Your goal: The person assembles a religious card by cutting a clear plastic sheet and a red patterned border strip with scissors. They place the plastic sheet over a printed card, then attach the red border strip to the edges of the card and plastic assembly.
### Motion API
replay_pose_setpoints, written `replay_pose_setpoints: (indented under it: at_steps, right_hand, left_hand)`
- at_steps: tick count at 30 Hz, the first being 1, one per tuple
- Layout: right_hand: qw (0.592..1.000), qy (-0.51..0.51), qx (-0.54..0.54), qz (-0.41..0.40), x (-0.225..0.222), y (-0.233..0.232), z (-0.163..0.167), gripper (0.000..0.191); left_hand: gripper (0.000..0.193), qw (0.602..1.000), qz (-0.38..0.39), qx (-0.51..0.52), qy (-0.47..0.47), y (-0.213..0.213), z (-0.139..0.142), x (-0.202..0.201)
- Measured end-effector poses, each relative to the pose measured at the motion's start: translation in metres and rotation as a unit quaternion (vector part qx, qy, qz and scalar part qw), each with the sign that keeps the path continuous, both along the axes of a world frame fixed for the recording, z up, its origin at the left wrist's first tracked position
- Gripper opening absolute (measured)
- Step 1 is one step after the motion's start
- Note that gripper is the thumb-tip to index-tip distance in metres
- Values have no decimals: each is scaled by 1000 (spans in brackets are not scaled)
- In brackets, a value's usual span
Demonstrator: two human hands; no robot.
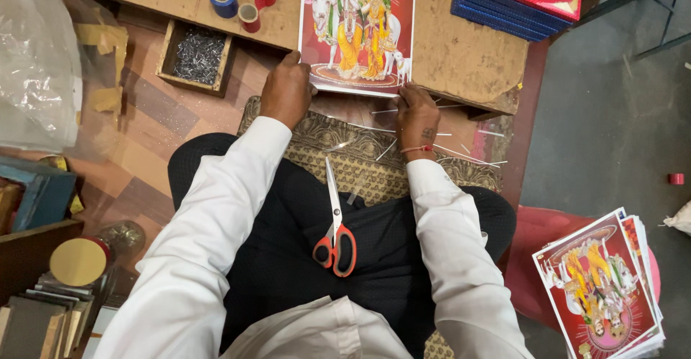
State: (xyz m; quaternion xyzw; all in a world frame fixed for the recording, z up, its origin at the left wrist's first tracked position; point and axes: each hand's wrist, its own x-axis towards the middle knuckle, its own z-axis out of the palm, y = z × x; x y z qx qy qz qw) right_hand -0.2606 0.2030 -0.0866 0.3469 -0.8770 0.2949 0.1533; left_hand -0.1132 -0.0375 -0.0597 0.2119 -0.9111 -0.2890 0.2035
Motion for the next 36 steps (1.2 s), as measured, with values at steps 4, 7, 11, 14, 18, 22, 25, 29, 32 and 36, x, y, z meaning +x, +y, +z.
replay_pose_setpoints:
  at_steps: [4,7,11,14,18,22,25,29,32,36]
  right_hand:
    - [1000,5,-22,-2,1,-1,1,18]
    - [999,-6,-39,-14,3,-1,4,21]
    - [995,-77,-59,-32,1,1,6,28]
    - [996,-59,-38,-50,-2,2,4,29]
    - [998,-23,-45,-37,-5,1,0,28]
    - [998,-31,-33,-35,-6,1,-5,29]
    - [998,-19,-42,-34,-10,1,-10,25]
    - [999,-1,-40,-34,-20,1,-16,23]
    - [998,-4,-50,-41,-26,1,-17,24]
    - [998,-22,-55,-29,-23,0,-9,25]
  left_hand:
    - [25,1000,-1,8,15,1,6,0]
    - [27,1000,2,-2,28,3,11,2]
    - [24,999,10,23,40,5,13,7]
    - [9,1000,11,10,27,4,10,6]
    - [7,999,1,-15,30,1,6,4]
    - [7,1000,4,-19,13,0,7,4]
    - [8,1000,3,-25,-2,1,8,3]
    - [10,1000,2,-15,-12,2,5,-2]
    - [12,1000,4,-6,16,3,1,-4]
    - [16,999,19,15,28,5,1,-6]
